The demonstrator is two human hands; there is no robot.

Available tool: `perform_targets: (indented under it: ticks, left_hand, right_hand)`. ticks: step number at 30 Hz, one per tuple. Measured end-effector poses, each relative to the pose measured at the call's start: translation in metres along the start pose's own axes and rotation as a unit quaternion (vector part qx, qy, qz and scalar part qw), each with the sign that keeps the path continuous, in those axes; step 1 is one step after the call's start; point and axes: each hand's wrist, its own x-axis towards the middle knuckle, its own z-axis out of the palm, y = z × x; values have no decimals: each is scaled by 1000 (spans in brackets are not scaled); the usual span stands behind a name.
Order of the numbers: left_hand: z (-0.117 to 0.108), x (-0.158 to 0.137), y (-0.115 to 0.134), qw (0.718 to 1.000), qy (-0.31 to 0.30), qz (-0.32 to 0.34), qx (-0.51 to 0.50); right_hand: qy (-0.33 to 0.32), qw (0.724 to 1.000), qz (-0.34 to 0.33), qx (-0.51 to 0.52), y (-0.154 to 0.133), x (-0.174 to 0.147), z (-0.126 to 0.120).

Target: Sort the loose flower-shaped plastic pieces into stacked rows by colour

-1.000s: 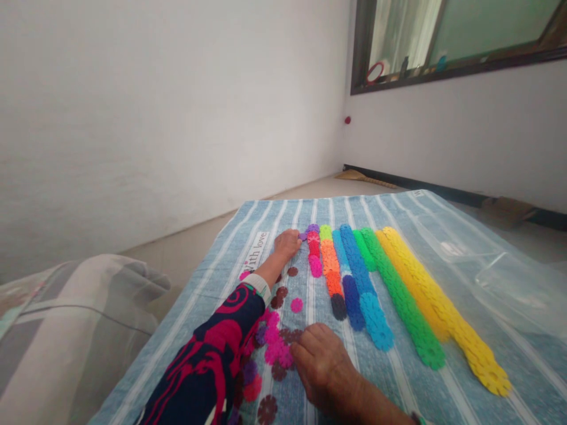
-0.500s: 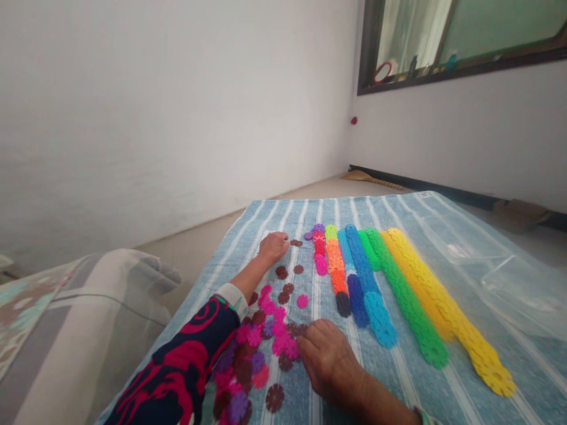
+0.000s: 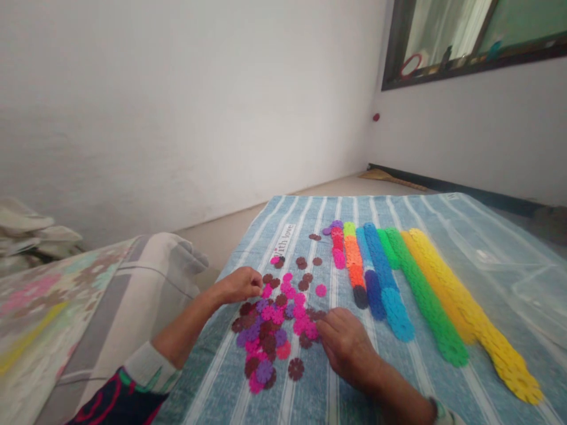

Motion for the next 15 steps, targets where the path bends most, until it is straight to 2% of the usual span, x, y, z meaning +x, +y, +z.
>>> perform_targets:
  ticks: [3, 8, 15]
  left_hand:
    - [10, -14, 0, 999, -20, -17, -26]
    - [21, -21, 4, 999, 8, -33, -16]
    - [26, -20, 3, 996, 15, -8, -89]
  right_hand:
    - [4, 1000, -3, -4, 0, 0, -1]
    - [-3, 1000, -1, -5, -1, 0, -2]
    - [9, 1000, 0, -13, -1, -1, 0]
